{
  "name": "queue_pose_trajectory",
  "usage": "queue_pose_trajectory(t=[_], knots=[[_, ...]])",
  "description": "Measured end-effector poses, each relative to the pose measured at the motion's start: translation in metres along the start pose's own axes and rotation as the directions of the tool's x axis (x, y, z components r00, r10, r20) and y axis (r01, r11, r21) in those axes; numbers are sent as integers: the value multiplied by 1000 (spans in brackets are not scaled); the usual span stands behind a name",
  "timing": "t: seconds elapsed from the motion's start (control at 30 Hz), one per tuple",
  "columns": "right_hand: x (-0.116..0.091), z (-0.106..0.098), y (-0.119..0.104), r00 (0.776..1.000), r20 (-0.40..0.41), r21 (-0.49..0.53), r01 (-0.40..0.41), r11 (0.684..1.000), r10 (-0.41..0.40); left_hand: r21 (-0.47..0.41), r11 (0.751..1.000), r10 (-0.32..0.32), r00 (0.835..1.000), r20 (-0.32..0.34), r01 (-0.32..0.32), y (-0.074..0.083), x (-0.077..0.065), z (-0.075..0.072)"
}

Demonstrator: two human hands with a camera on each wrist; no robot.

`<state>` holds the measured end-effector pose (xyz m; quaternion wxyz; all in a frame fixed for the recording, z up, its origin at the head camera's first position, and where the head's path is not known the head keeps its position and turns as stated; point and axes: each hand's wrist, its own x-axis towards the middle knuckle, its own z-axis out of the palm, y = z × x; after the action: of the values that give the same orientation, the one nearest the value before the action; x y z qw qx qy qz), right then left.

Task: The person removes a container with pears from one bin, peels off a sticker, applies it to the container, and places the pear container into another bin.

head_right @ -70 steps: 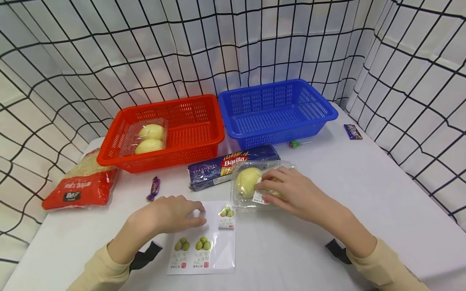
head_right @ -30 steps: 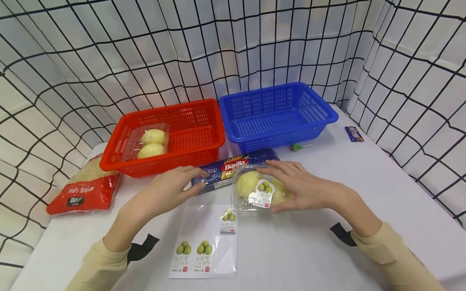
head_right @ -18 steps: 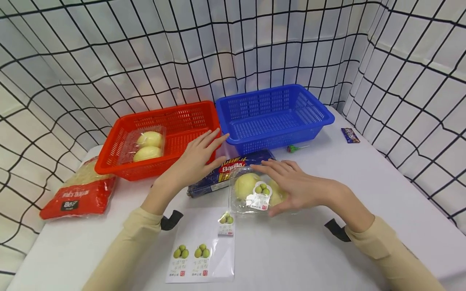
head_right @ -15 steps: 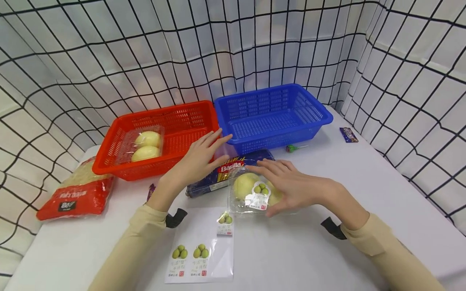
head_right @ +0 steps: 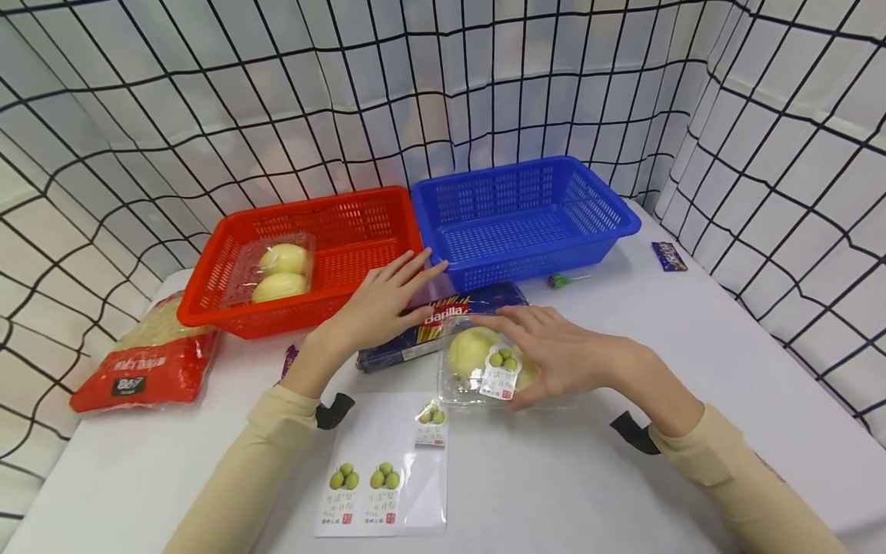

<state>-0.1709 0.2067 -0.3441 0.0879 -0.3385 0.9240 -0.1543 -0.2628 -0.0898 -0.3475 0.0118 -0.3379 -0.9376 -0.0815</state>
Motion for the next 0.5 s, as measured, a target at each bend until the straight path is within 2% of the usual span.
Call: queue_pose_trajectory(t=[0.5], knots=[[-18, 4, -1, 995, -87, -89, -51, 995, 43, 53, 999, 3, 1000, 4, -4, 3, -1, 1]])
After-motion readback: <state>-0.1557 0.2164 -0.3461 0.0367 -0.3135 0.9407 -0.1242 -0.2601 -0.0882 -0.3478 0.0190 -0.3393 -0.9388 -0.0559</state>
